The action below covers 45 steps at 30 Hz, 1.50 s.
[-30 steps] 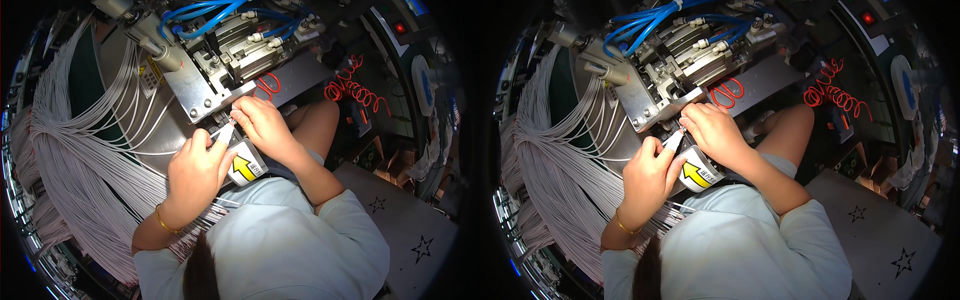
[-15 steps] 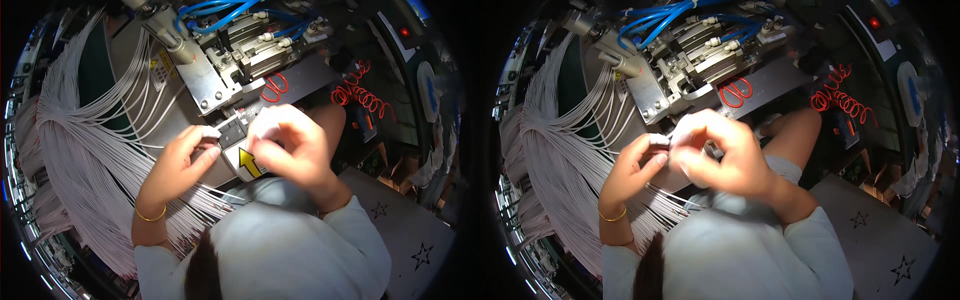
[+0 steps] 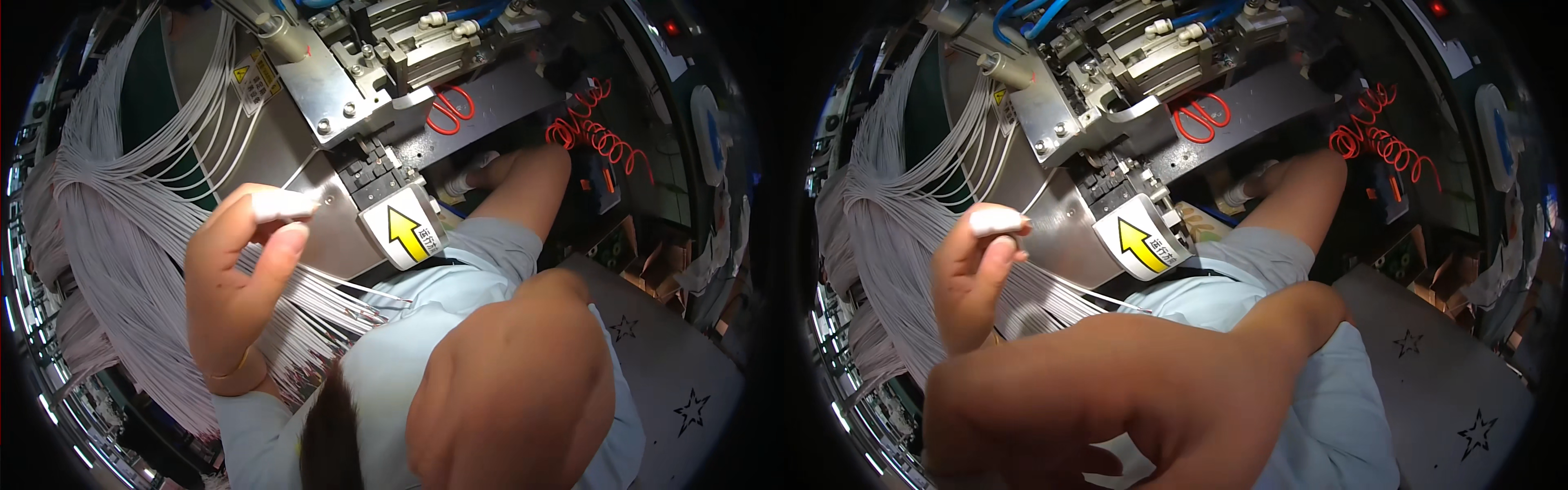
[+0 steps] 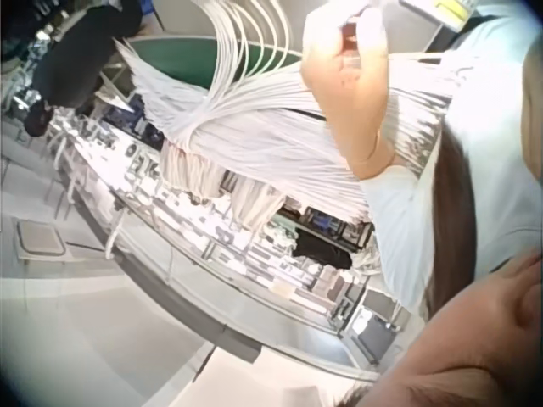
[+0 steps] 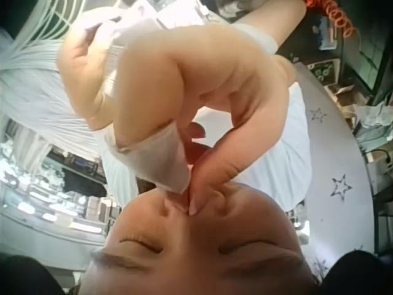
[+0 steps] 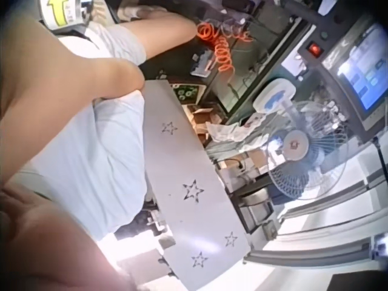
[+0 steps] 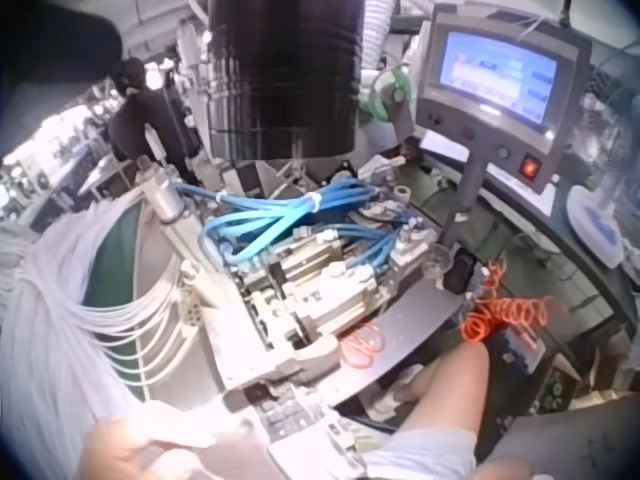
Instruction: The person places a bundle of wires on the work table, separates and aligns the ends of individual wires by hand to feed them into a machine, and removes tape wraps from their fingers.
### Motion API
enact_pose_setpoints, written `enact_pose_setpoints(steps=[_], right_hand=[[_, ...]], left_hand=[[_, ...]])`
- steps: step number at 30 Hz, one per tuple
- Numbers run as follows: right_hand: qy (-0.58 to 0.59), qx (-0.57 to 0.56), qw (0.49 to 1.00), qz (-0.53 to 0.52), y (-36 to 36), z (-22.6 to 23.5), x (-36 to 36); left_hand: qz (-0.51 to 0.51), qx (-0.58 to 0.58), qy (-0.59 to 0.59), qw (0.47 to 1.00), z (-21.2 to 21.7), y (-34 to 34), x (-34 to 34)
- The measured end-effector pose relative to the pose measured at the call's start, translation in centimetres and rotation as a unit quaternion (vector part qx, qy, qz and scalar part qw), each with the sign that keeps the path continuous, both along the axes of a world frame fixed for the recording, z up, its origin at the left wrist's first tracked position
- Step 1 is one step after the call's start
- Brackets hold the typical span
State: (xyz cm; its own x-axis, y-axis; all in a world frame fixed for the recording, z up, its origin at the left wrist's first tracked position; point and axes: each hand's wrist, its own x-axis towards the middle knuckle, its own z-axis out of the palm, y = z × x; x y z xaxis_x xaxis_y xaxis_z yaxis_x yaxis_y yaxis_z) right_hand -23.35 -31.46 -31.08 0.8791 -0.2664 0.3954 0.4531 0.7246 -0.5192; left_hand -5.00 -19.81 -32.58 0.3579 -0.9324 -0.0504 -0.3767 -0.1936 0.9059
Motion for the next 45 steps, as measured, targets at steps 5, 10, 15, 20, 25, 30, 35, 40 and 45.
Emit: enact_pose_setpoints(steps=[5, 10, 15, 20, 25, 30, 35, 40, 45], right_hand=[[0.085, 0.055, 0.991, -0.088, 1.4, 0.7, -1.3], [0.127, 0.096, 0.981, -0.109, 1.5, -1.3, -0.3], [0.133, 0.088, 0.975, -0.158, 0.5, -2.6, -0.2], [0.185, 0.06, 0.964, -0.179, 1.5, -2.3, 0.2], [0.192, -0.03, 0.935, -0.295, 0.5, -5.8, -2.3], [0.169, -0.184, 0.894, -0.371, 0.5, -7.8, -1.3], [0.135, -0.417, 0.675, -0.593, -2.0, -6.9, -4.5], [0.111, -0.439, 0.733, -0.507, -8.8, -3.5, -22.9], [0.069, -0.474, 0.753, -0.451, -9.8, -2.1, -26.1]], left_hand=[[0.065, -0.081, 0.081, 0.991, 2.2, 1.1, -1.6], [0.043, -0.072, 0.222, 0.971, 5.5, 14.5, 6.7], [-0.013, -0.068, 0.367, 0.928, 9.0, 20.8, 4.9], [-0.022, -0.084, 0.494, 0.865, 6.8, 11.3, -2.9], [-0.079, -0.059, 0.64, 0.762, 10.4, 25.5, 14.0], [-0.106, -0.09, 0.754, 0.642, 2.8, 6.5, 3.5], [-0.175, -0.106, 0.513, 0.834, 3.5, 6.5, 4.6], [-0.171, -0.148, 0.348, 0.91, 4.3, 6.2, 1.4], [-0.181, -0.24, 0.302, 0.905, 8.3, 14.9, 2.9]])
